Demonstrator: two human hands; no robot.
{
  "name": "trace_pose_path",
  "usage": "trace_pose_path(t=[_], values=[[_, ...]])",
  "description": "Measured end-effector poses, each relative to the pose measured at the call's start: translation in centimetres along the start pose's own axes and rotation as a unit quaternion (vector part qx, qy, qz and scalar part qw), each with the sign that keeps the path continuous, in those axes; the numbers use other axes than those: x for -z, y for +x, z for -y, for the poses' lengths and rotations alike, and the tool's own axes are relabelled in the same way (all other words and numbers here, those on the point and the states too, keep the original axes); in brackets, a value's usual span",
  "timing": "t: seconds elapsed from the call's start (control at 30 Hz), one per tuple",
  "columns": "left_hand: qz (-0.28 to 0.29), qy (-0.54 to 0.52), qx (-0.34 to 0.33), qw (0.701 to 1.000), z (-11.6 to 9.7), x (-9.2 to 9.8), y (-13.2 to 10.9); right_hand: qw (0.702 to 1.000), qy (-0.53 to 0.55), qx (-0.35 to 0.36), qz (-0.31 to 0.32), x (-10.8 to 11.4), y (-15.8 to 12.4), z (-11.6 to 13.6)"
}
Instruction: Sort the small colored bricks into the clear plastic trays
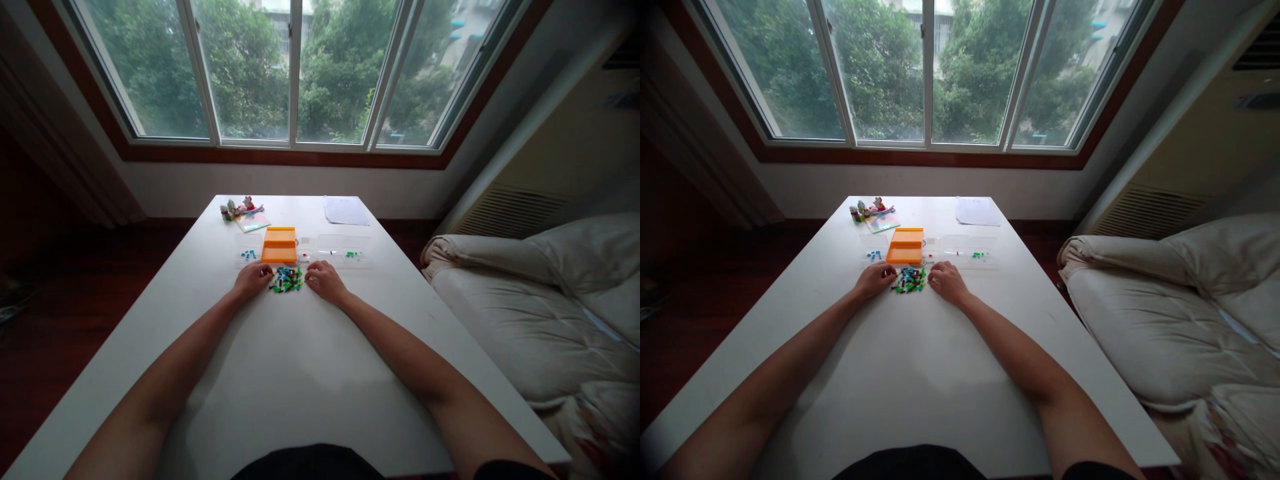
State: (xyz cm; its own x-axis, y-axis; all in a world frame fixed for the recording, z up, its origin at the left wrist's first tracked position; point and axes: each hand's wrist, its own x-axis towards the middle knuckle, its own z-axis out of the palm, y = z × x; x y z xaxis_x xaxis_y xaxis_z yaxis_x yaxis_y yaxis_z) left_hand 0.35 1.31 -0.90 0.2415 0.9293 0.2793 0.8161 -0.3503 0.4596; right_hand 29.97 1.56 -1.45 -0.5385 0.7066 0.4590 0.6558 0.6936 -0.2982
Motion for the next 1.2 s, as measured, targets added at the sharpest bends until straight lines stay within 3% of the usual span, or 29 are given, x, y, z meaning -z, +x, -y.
trace_pose_path(t=[0.5,0.77,1.03,1.2], values=[[0.004,-0.026,-0.012,1.0,-0.3,0.1,0.0,1.0,0.014,0.016,-0.001,-0.1,0.0,-0.3],[0.0,-0.026,-0.016,1.0,-0.1,0.0,0.0,0.996,0.035,-0.029,-0.071,0.7,0.1,-1.7],[-0.002,-0.029,-0.017,0.999,0.0,0.0,0.0,0.999,0.02,0.031,0.003,0.7,0.0,-0.9],[-0.01,-0.021,-0.009,1.0,0.5,0.0,0.1,0.999,0.008,0.05,0.017,0.7,0.1,-0.5]])
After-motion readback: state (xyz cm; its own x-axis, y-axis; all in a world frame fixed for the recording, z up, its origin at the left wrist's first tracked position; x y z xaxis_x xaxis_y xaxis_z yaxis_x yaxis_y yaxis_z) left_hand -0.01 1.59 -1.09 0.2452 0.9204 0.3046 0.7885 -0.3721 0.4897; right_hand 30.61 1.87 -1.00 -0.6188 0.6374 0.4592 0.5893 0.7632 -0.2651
